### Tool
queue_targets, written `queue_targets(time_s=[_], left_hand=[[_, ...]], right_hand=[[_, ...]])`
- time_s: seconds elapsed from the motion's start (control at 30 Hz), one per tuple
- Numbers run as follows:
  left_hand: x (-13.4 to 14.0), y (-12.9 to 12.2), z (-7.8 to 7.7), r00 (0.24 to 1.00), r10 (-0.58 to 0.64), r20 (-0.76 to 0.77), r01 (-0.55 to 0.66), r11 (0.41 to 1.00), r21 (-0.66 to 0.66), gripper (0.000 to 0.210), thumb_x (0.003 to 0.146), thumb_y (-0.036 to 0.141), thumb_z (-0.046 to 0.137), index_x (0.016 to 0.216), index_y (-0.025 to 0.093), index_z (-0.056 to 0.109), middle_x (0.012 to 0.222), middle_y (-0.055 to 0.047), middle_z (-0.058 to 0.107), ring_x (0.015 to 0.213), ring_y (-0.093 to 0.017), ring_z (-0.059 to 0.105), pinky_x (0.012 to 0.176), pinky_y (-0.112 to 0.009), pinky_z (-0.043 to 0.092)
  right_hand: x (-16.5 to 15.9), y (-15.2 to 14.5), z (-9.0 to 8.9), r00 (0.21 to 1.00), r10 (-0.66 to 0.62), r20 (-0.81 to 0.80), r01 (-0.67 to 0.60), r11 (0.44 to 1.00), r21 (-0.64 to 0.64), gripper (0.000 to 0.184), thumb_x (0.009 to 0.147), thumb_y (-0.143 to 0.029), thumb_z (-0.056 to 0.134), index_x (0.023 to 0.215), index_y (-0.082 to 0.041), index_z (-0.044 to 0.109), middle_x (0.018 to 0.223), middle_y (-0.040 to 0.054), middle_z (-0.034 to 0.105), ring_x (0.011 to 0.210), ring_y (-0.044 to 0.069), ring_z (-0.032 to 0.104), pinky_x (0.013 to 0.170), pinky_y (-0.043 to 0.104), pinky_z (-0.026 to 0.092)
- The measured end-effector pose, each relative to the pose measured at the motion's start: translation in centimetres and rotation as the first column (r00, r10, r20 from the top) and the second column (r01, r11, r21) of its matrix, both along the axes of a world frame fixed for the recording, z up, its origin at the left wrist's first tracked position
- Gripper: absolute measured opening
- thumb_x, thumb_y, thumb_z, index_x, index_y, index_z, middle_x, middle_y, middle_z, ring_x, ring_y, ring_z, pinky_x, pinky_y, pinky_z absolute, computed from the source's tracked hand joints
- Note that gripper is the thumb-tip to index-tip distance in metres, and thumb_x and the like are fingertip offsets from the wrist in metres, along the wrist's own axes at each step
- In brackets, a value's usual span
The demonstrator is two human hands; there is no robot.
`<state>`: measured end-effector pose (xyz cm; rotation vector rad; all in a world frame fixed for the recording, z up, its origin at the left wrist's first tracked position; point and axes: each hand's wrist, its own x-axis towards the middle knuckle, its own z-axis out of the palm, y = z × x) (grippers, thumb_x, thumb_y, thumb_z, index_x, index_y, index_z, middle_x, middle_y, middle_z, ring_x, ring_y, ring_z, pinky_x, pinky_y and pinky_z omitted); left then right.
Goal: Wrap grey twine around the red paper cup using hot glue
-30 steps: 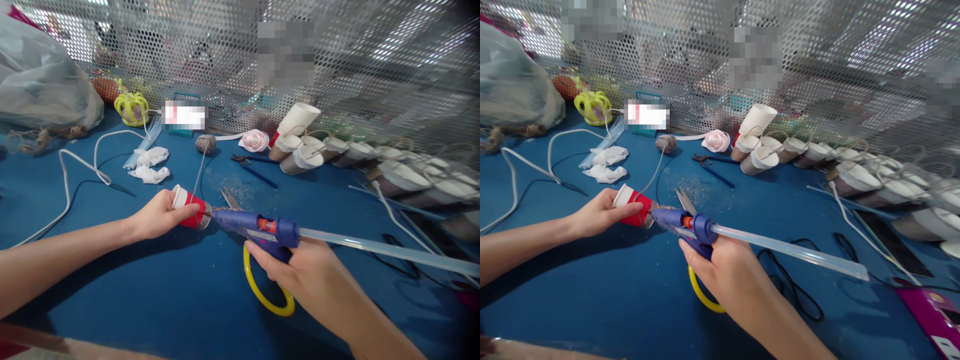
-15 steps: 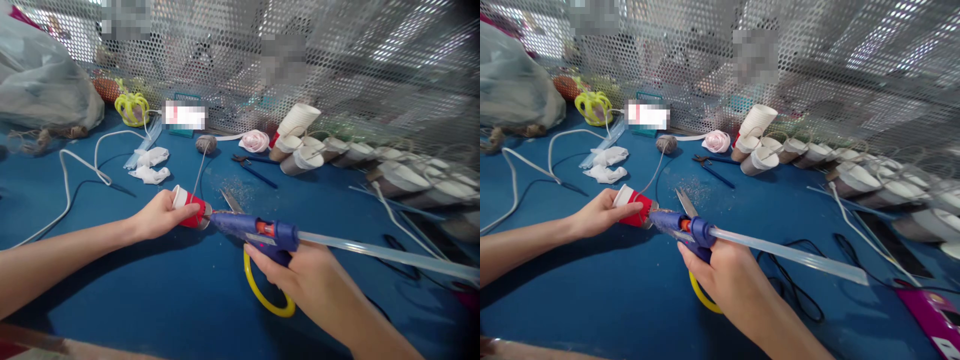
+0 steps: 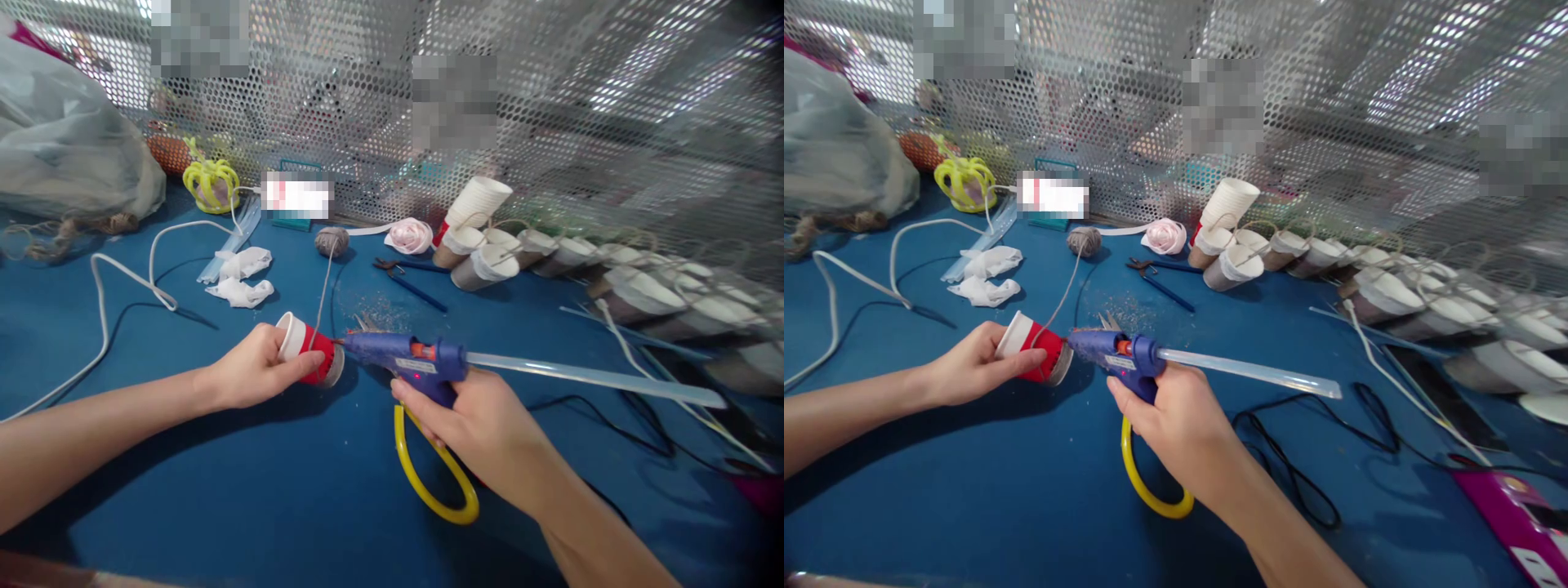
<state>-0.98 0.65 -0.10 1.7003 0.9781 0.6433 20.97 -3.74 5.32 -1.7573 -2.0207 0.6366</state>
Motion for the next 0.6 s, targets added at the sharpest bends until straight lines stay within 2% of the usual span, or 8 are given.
queue_targets(time_s=[0.07, 0.17, 0.3, 0.47, 0.6], left_hand=[[0.0, 0.2, -0.1, 0.999, 0.031, 0.004, -0.031, 0.999, -0.034, 0.034, 0.081, 0.04, 0.05, 0.077, 0.01, 0.066, 0.065, -0.001, 0.063, 0.057, -0.011, 0.052, 0.053, -0.019, 0.041], [0.1, 0.6, -0.2, 0.997, 0.074, 0.033, -0.07, 0.992, -0.101, 0.035, 0.079, 0.041, 0.052, 0.08, 0.01, 0.068, 0.067, -0.003, 0.067, 0.058, -0.014, 0.057, 0.054, -0.021, 0.043], [0.4, 0.9, 0.2, 0.986, 0.123, 0.11, -0.1, 0.975, -0.197, 0.032, 0.077, 0.038, 0.056, 0.077, 0.009, 0.07, 0.071, -0.006, 0.071, 0.062, -0.014, 0.061, 0.059, -0.021, 0.045], [0.6, 0.9, 0.4, 0.971, 0.151, 0.187, -0.095, 0.956, -0.278, 0.024, 0.078, 0.031, 0.057, 0.077, 0.011, 0.07, 0.071, -0.004, 0.073, 0.063, -0.014, 0.064, 0.06, -0.02, 0.047], [0.6, 0.9, 0.3, 0.967, 0.167, 0.192, -0.106, 0.95, -0.293, 0.023, 0.078, 0.029, 0.057, 0.074, 0.01, 0.069, 0.07, -0.004, 0.073, 0.062, -0.013, 0.064, 0.059, -0.019, 0.047]], right_hand=[[0.1, -0.3, -0.1, 1.0, -0.003, 0.028, 0.001, 0.998, 0.067, 0.02, 0.076, -0.035, 0.052, 0.06, -0.024, 0.054, 0.041, -0.0017, 0.054, 0.058, 0.022, 0.063, 0.053, 0.029, 0.05], [0.4, -0.8, -0.6, 0.993, 0.051, 0.11, -0.069, 0.983, 0.169, 0.015, 0.076, -0.033, 0.052, 0.068, -0.023, 0.061, 0.054, 0.0024, 0.063, 0.068, 0.024, 0.065, 0.061, 0.032, 0.051], [0.7, -1.3, -1.4, 0.973, 0.087, 0.212, -0.134, 0.966, 0.22, 0.021, 0.077, -0.034, 0.05, 0.08, -0.02, 0.066, 0.073, 0.0092, 0.069, 0.072, 0.027, 0.066, 0.069, 0.037, 0.051], [0.2, -1.8, -0.7, 0.969, 0.117, 0.218, -0.163, 0.965, 0.205, 0.024, 0.079, -0.035, 0.047, 0.079, -0.02, 0.065, 0.075, 0.0085, 0.07, 0.071, 0.025, 0.065, 0.067, 0.034, 0.052], [-0.2, -1.8, 0.1, 0.973, 0.12, 0.197, -0.164, 0.961, 0.221, 0.021, 0.078, -0.032, 0.046, 0.072, -0.022, 0.064, 0.065, 0.0052, 0.068, 0.06, 0.022, 0.064, 0.062, 0.031, 0.053]])
